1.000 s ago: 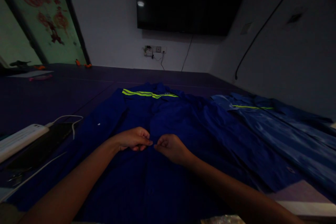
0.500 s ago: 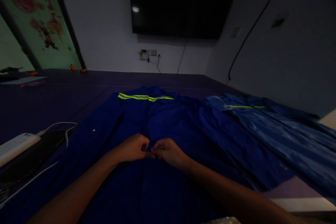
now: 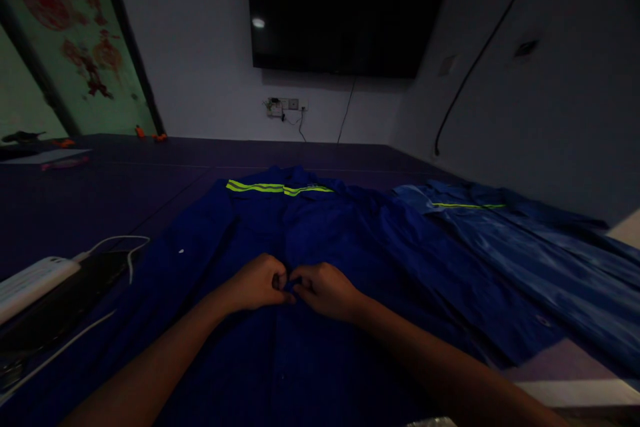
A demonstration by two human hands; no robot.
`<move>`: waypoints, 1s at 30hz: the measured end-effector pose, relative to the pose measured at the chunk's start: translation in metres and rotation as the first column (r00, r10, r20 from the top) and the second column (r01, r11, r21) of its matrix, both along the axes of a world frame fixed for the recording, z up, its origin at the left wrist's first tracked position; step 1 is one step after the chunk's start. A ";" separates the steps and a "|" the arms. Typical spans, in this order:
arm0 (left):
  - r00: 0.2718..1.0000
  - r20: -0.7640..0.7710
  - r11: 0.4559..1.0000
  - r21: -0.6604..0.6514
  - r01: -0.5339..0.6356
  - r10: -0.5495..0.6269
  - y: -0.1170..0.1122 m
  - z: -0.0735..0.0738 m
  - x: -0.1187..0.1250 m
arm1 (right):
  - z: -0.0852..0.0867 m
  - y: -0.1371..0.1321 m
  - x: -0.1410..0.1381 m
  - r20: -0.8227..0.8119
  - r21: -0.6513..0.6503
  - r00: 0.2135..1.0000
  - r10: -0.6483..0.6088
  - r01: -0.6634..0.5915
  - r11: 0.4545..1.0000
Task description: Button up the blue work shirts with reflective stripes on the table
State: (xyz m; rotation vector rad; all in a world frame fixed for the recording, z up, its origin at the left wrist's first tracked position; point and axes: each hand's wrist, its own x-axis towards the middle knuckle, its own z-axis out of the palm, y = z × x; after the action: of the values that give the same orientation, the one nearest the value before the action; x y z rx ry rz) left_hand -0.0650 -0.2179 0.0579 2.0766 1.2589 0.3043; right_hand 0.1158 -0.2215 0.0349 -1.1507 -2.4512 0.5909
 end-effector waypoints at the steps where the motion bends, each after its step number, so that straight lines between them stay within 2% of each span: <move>1: 1.000 -0.006 1.000 0.000 -0.003 0.003 0.000 0.000 0.000 | 0.000 0.000 0.000 0.009 0.006 1.000 0.003 -0.003 1.000; 7: 1.000 -0.006 1.000 -0.013 0.013 -0.013 0.001 0.002 0.000 | 0.000 0.002 0.003 0.047 0.088 0.997 0.064 -0.067 0.994; 12: 0.999 -0.006 0.999 -0.011 0.034 -0.034 0.002 -0.003 0.002 | 0.001 0.000 0.003 0.114 0.127 0.988 0.106 -0.120 0.985; 15: 0.998 -0.026 0.997 0.050 0.062 -0.061 0.001 -0.005 0.003 | 0.001 0.000 0.003 0.122 0.129 0.988 0.096 -0.111 0.985; 18: 0.992 -0.096 0.982 0.167 0.093 -0.078 -0.003 -0.006 0.003 | 0.000 0.000 0.004 0.093 0.115 0.992 0.087 -0.097 0.989; 23: 0.957 -0.272 0.915 0.353 0.195 -0.099 -0.009 -0.003 0.005 | -0.001 0.001 0.004 0.062 0.105 0.993 0.103 -0.109 0.988; 26: 0.947 -0.304 0.899 0.378 0.220 -0.104 -0.010 0.000 0.006 | -0.002 0.002 0.004 0.046 0.083 0.993 0.107 -0.110 0.990; 30: 0.953 -0.263 0.910 0.341 0.236 -0.148 -0.009 0.000 0.005 | -0.004 0.004 0.004 0.029 0.048 0.993 0.115 -0.116 0.992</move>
State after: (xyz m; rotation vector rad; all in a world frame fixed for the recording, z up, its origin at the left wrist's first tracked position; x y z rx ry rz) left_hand -0.0600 -0.2274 0.0578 2.6052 1.1815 0.2258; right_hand 0.1202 -0.2173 0.0308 -1.0089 -2.5534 0.5480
